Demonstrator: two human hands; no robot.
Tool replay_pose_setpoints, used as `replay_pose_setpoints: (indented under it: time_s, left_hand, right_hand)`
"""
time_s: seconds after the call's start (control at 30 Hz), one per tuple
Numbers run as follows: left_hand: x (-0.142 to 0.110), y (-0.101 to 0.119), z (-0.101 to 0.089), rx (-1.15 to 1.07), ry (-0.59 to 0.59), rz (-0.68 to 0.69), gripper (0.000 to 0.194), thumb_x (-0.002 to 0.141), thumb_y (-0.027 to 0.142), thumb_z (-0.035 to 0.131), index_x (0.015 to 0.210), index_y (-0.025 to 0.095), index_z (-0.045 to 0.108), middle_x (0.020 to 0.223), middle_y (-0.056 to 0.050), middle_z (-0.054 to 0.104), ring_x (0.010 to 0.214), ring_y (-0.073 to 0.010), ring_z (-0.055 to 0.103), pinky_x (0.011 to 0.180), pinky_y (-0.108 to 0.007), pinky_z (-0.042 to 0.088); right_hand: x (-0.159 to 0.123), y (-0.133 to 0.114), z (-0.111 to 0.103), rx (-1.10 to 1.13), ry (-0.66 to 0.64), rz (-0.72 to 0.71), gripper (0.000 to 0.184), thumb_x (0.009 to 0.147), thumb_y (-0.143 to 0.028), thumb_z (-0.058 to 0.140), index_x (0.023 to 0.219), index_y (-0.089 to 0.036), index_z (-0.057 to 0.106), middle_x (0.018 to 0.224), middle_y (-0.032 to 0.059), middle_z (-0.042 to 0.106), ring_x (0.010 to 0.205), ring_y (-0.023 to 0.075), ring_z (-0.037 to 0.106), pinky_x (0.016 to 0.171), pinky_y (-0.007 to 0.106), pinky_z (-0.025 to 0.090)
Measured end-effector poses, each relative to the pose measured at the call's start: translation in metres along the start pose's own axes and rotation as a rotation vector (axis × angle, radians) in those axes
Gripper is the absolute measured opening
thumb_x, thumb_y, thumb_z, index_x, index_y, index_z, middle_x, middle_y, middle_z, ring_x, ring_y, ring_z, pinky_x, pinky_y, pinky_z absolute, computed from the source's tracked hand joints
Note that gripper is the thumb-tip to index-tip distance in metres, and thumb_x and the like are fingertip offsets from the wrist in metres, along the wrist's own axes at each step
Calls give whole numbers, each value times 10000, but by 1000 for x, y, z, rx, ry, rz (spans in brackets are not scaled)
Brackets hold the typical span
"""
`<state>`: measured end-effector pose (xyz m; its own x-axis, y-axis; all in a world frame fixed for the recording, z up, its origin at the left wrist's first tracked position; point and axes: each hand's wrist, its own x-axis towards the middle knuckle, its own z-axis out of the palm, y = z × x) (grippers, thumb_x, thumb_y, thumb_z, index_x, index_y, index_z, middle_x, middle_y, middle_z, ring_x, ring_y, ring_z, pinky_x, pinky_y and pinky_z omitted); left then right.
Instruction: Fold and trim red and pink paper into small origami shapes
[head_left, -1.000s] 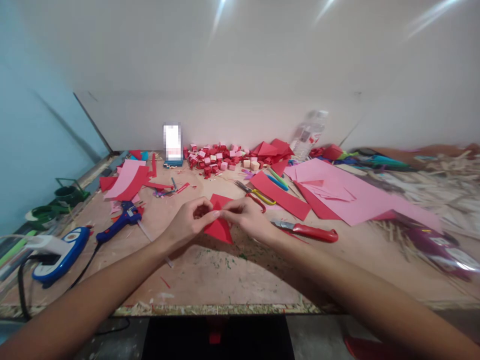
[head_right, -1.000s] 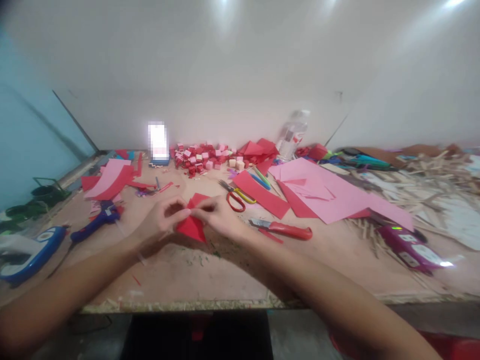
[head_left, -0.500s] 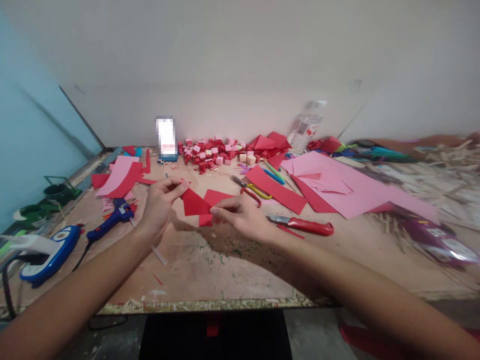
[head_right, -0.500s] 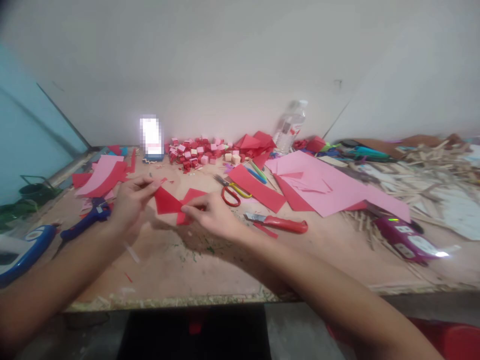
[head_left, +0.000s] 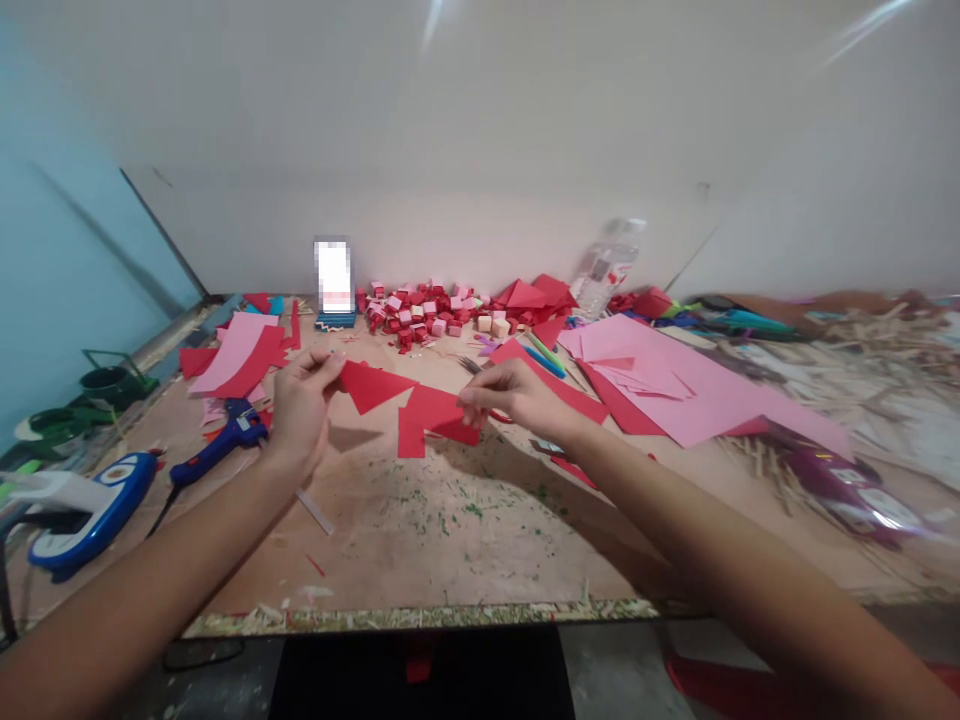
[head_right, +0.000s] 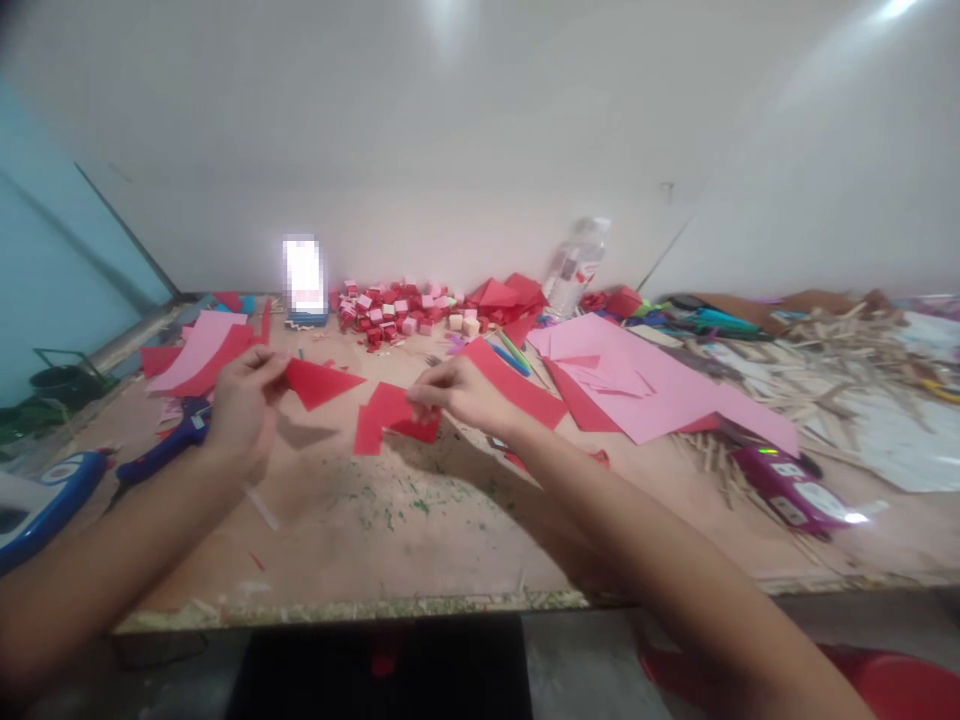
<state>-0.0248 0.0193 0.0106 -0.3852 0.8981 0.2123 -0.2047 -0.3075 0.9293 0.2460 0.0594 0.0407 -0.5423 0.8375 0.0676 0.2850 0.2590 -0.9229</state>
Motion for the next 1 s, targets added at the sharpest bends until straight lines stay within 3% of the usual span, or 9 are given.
replay_pose_setpoints:
  time_s: [0.13,0.23,0.33,0.43,0.53,0.63,0.7,0.83,1.0]
  left_hand:
    - [-5,1,4,185,-189,-52,231,781,355,785,696,192,645,613,32,537,574,-101,501,575,-229,418]
    - [-18,0,12,258,-337,-59,241,790,374,786,697,184,670,622,26,575,558,-100,516,547,-227,412]
    - [-25,-3,15,278,-405,-94,238,796,405,792,753,186,711,620,18,612,536,-116,557,525,-237,439]
    - [-25,-5,12,294,-395,-127,252,809,431,786,867,191,738,606,19,618,508,-126,566,500,-242,458]
    - [-26,-5,10,335,-381,-84,268,855,434,742,999,208,736,663,17,644,557,-130,596,522,-236,480]
    - [-30,-1,10,512,-499,44,225,937,412,641,960,208,731,730,1,679,613,-138,613,564,-249,490]
    - [-32,0,9,720,-687,240,238,982,358,572,908,193,728,814,-27,717,705,-159,647,659,-284,513]
    - [-32,-3,6,1143,-1053,662,288,1027,275,471,942,162,722,958,-83,731,855,-218,669,784,-360,517]
    - [-29,-12,5,1284,-1141,739,311,1054,314,447,991,159,709,1041,-84,720,945,-233,669,840,-377,519]
  right_hand:
    - [6,2,-8,-161,126,-75,277,880,-442,727,878,-184,825,856,103,786,763,207,688,696,345,518]
    - [6,-2,10,-210,13,-87,328,848,-456,769,1070,-220,819,1054,93,788,911,221,694,744,331,515]
    - [5,-6,27,-204,-115,-61,280,868,-445,735,914,-182,816,780,46,745,649,155,611,584,286,447]
    - [12,-3,21,-164,-105,-34,254,860,-399,727,803,-158,786,655,21,671,547,120,529,515,268,387]
    - [32,13,-12,-70,58,17,175,797,-326,769,750,-158,755,716,41,692,585,126,558,539,263,426]
    - [61,32,-59,146,539,129,154,712,-236,806,683,-159,676,622,8,593,512,96,451,474,241,373]
    - [79,41,-91,247,858,204,210,722,-216,792,668,-186,590,601,-7,549,489,92,385,452,238,350]
    - [94,43,-134,289,998,256,239,829,-240,713,729,-239,495,727,53,650,537,131,448,527,279,437]
    - [83,43,-135,259,995,298,167,851,-225,690,780,-225,539,837,83,718,624,148,549,630,313,484]
